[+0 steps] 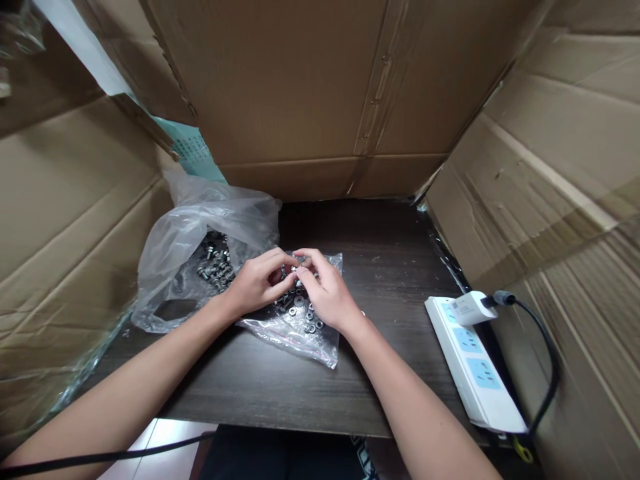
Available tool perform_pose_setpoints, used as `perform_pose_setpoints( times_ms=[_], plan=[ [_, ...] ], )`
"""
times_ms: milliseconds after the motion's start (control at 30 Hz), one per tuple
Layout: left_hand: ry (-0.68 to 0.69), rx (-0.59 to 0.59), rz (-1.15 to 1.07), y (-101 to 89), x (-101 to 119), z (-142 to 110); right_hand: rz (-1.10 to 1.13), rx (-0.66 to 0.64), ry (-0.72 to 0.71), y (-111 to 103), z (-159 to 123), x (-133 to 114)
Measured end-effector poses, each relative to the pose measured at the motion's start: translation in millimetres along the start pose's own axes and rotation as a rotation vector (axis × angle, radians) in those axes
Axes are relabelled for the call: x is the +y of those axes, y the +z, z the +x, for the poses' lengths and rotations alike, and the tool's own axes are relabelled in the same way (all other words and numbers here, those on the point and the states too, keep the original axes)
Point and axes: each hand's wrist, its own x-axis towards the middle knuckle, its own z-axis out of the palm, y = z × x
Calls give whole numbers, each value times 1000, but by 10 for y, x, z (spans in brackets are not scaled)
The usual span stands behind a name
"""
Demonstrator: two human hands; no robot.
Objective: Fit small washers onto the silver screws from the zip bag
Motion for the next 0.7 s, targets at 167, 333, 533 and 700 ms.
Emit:
perform_pose_setpoints(
  times_ms=[167,333,533,700],
  plan=[
    [24,83,-73,6,11,17,75,28,27,11,12,0],
    [32,125,-92,18,12,19,132,59,98,-15,25,-6],
    [17,106,-84,30,-11,9,337,34,102,-49,46,-26],
    [-4,120,-88,29,-11,15,374,80,121,-70,60,-17]
  ],
)
